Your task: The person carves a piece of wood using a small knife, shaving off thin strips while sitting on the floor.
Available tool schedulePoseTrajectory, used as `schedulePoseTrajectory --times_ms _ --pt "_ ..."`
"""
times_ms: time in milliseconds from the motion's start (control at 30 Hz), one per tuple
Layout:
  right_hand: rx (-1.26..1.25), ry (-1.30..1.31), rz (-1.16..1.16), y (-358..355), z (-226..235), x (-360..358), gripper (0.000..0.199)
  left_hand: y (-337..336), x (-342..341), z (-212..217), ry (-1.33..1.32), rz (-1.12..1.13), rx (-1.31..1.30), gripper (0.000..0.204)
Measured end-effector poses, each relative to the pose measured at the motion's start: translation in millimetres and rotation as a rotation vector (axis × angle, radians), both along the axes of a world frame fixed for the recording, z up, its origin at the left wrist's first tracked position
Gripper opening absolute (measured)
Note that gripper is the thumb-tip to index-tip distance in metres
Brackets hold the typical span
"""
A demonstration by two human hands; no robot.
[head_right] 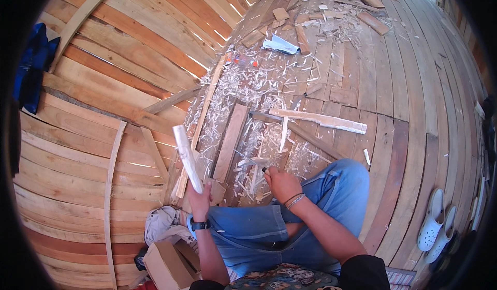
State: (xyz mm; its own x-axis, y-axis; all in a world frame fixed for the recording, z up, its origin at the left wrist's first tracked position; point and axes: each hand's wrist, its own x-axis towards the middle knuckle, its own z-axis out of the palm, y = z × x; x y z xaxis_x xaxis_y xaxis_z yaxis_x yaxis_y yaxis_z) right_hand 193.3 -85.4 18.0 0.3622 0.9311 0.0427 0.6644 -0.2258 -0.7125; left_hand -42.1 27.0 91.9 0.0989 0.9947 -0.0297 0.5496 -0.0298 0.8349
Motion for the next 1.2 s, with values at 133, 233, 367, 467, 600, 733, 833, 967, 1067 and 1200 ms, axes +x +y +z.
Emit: schedulePoseTrajectory --times_ms 133,233,367,467,600,733,833,967,1067,1200 --pt "-0.028 -0.030 0.018 0.8 2.8 -0.5 0.028 -11.4 23.6 47.8 0.223 -0.181 0.414 0.021" --pt "-0.115 0.021 0.026 -0.9 16.1 4.8 0.027 -15.4 41.6 68.6 0.326 -0.252 0.384 0.020" --pt "-0.077 0.021 0.053 -4.4 12.4 2.7 0.028 17.7 21.0 -0.2 0.686 -0.579 0.304 0.024" --pt "-0.081 -0.015 0.049 -2.9 11.0 5.2 0.028 7.6 37.8 55.8 0.536 -0.352 0.236 0.026" --pt "-0.040 -0.033 0.048 -2.0 3.8 6.5 0.029 -4.7 50.4 74.3 0.525 -0.320 0.247 0.025" --pt "-0.029 -0.048 0.080 1.5 5.5 4.5 0.028 12.0 32.7 25.7 0.774 -0.439 0.246 0.022" --pt "-0.047 -0.041 0.059 -0.8 3.6 9.4 0.028 1.6 46.6 75.3 0.455 -0.292 0.259 0.022" --pt "-0.046 -0.088 0.088 -1.2 5.3 4.0 0.028 -7.9 38.9 66.7 0.342 -0.282 0.245 0.019" --pt "-0.058 -0.107 0.115 3.9 9.3 4.1 0.028 13.2 24.0 9.1 0.540 -0.466 0.191 0.016" --pt "-0.057 -0.122 0.068 -5.5 -1.2 4.0 0.027 2.0 15.6 95.5 0.239 -0.079 0.239 0.017"
